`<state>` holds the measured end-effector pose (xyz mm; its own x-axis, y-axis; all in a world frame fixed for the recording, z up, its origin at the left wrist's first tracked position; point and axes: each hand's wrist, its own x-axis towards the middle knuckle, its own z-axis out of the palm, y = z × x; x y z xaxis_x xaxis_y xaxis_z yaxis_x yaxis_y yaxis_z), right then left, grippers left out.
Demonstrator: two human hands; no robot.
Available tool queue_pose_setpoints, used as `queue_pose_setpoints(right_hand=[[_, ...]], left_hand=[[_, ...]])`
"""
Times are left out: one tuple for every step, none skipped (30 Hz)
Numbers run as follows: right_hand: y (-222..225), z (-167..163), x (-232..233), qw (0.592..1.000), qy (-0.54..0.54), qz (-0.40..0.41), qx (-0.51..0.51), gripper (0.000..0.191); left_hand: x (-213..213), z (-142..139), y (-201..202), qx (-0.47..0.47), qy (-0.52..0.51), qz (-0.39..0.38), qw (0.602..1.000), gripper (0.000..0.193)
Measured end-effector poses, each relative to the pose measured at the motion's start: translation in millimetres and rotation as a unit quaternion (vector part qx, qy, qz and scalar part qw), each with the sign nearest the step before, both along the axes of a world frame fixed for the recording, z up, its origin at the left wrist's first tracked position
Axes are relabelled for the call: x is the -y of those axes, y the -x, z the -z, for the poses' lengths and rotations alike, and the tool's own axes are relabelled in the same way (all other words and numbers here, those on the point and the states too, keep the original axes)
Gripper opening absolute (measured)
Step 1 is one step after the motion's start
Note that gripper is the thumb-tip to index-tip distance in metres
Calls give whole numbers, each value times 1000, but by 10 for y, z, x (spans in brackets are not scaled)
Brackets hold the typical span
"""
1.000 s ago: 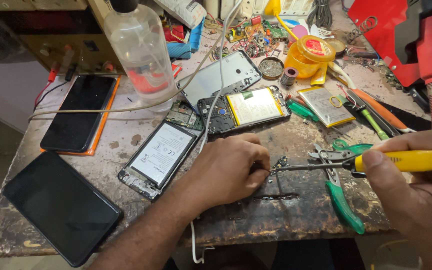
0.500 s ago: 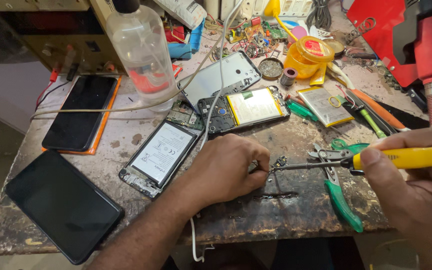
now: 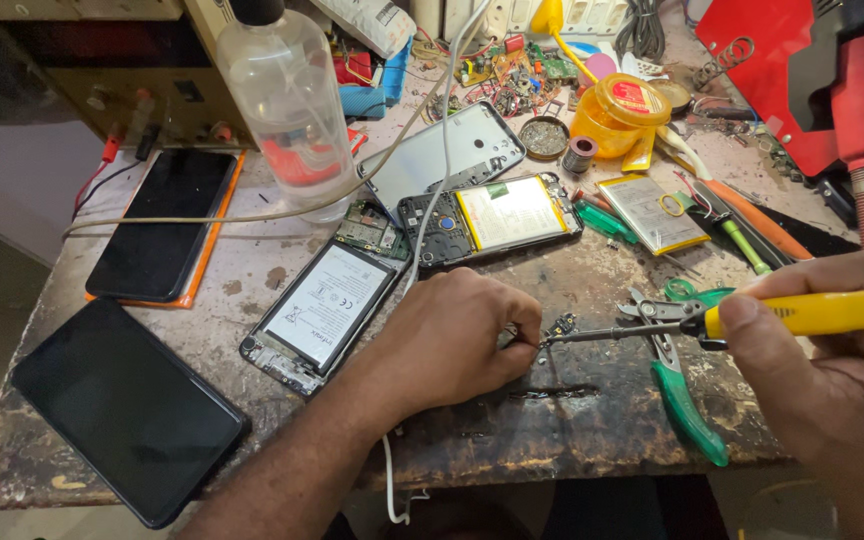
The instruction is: The person uses a soldering iron to apply solder to a small electronic component on a cluttered workbench. They repeatedly heat the component and add solder, occasionally using a small container to retrieve more solder.
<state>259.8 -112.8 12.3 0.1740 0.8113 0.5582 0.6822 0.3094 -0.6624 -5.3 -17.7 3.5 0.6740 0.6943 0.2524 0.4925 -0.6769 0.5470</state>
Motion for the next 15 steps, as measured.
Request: queue_pose_setpoints(right_hand=[[-1,-3,0,1000,-1,-1,-1,23],[4,1,-9,1000,-1,0,-4,23],[8,-5,-11,1000,0,3,-2,23],[13,-11,-13,1000,1,6,0,23],[25,-21,-6,1000,3,13,8,23],[36,-32,-6,1000,1,10,10,22],[52,-46,-4,1000,-2,8,12,22],[62,-61,-4,1000,-8,-3,9,23],[78,-75,-5,1000,-4,-1,8,22],[87,-87,-6,1000,0,1,7,22],[88,-105,-10,1000,15,16,8,22],[91,-112,-5,999,29,30,10,22],[94,-115,-4,999,25,25,11,22],[94,-110,-2,1000,21,20,11,22],[95,-103,2,1000,16,14,12,22]], left_hand=[[-3,-4,3,-1,1,-1,1000,5],[-3,-6,2,-2,2,-2,1000,5],[-1,-9,-1,-3,4,-3,1000,5],[1,-11,-6,-2,5,-5,1000,5],[2,-17,0,-1,6,-6,1000,6],[3,-21,-1,0,8,-8,1000,6],[5,-26,-2,-4,12,-10,1000,6],[10,-30,-7,-8,16,-12,1000,6],[13,-36,-4,-12,19,-14,1000,6],[17,-40,-4,-13,23,-17,999,6],[20,-44,-5,-14,27,-21,999,6],[23,-47,-10,-15,31,-24,999,6],[24,-50,-7,-17,33,-25,999,7],[26,-50,-6,-18,34,-25,999,7],[25,-51,-7,-19,35,-26,999,7]])
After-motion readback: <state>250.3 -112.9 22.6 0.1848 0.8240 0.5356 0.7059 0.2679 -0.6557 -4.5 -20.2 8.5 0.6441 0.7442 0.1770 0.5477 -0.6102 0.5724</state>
